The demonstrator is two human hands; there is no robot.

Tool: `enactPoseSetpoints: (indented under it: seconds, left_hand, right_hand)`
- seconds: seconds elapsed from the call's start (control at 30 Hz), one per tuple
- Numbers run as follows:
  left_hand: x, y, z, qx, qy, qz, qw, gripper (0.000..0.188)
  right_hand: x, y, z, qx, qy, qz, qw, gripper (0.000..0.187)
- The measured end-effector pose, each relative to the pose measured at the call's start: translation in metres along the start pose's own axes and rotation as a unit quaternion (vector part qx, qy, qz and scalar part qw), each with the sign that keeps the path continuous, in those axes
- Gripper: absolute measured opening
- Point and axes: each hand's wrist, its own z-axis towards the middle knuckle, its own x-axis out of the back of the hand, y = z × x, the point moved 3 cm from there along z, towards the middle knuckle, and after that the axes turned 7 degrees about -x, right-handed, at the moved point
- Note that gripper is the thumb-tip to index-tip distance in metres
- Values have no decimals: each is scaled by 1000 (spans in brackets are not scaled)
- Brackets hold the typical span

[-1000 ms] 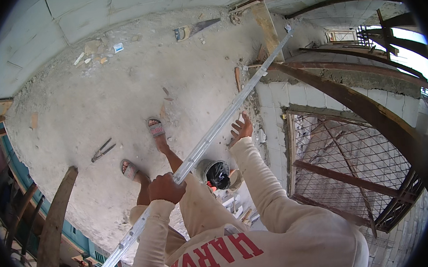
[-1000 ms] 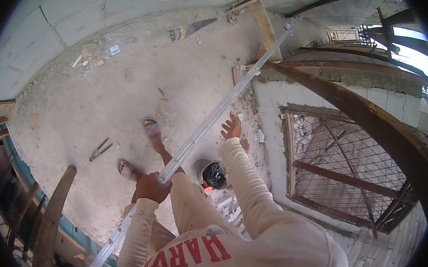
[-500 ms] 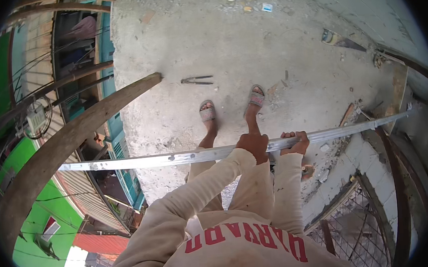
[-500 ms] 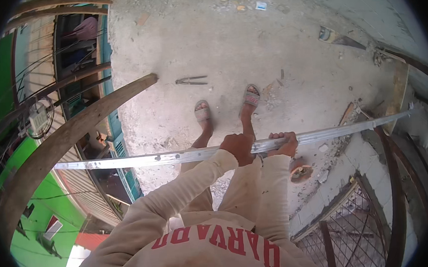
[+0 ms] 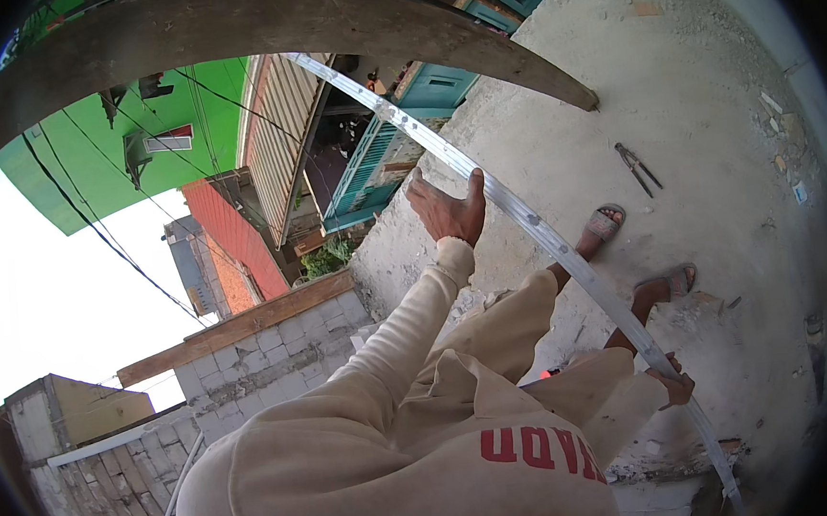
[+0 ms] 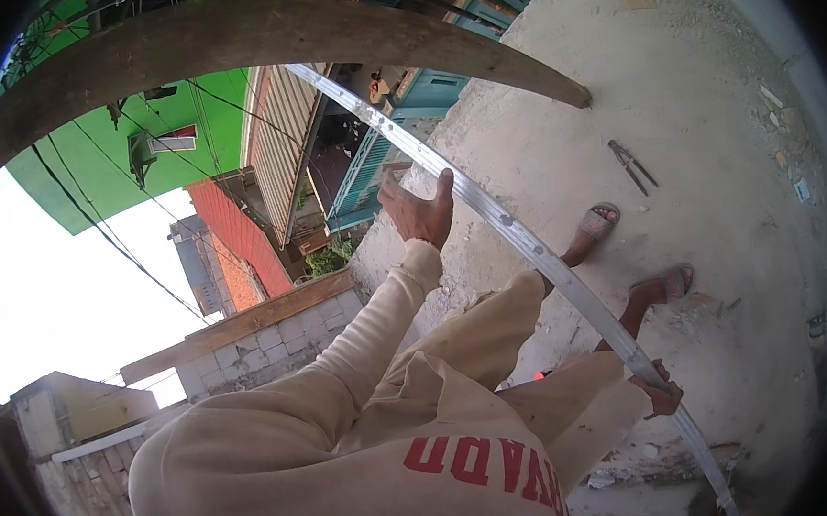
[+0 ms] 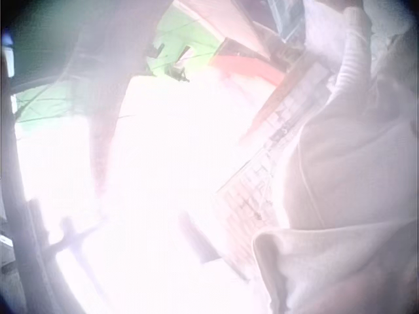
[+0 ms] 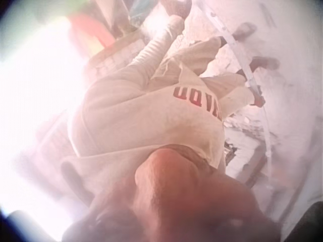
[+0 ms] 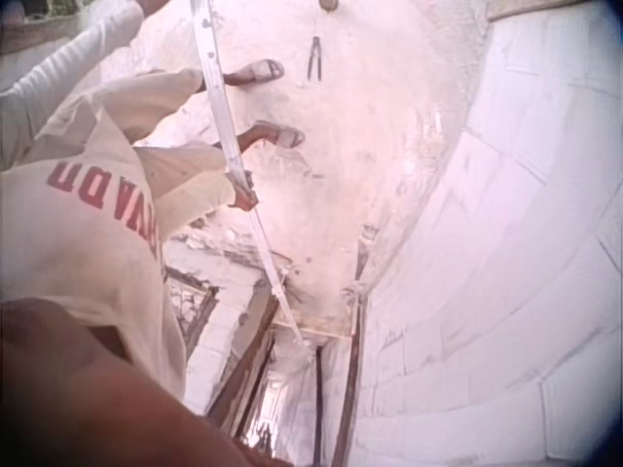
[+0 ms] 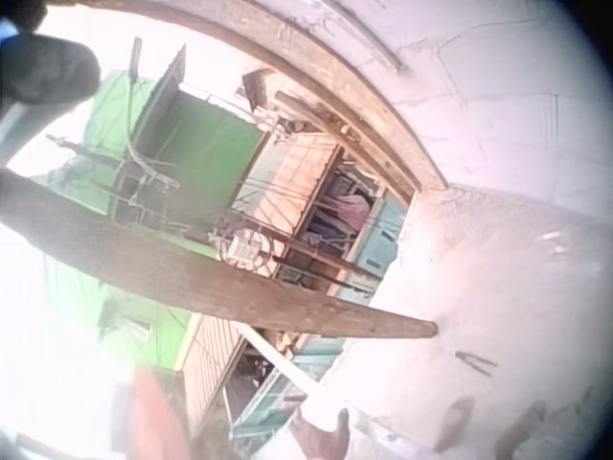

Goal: The person assembles long metal frame sections by hand, aligning and joining them on a concrete rooftop. They use pliers to secure connections and repeatedly lift and position the assembled frame against a wooden support structure.

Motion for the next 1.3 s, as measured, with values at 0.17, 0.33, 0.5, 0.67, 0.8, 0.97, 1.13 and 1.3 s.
enactPoseSetpoints:
  seconds: [0.17, 0.33, 0.5, 0.67, 0.8, 0.97, 1.13, 1.3]
  left_hand:
    - [-66, -40, 61, 201, -100, -233, 946, 113]
    - [-92, -68, 98, 218, -55, -270, 936, 98]
    - [-136, -120, 157, 186, -76, -395, 896, 42]
    - [-192, -192, 226, 220, -201, -318, 900, 28]
    - [-195, -160, 243, 281, -231, -354, 862, 36]
    - [-196, -157, 232, 250, -232, -307, 889, 39]
    - [-179, -97, 143, 277, -273, -364, 846, 41]
    - [-134, -87, 55, 315, -285, -365, 828, 40]
  right_hand:
    - [-1, 16, -3, -2, -51, -36, 998, 25]
    - [-4, 53, -68, -59, -149, -122, 979, 39]
    - [-12, 97, -104, -99, -165, -121, 974, 50]
    - [-21, 131, -118, -200, -202, -165, 944, 53]
    - [-36, 146, -131, -219, -229, -182, 931, 68]
    - [-40, 136, -119, -198, -208, -176, 942, 60]
    - [-16, 75, -72, -124, -141, -156, 970, 58]
    - [4, 4, -37, -91, -99, -154, 979, 46]
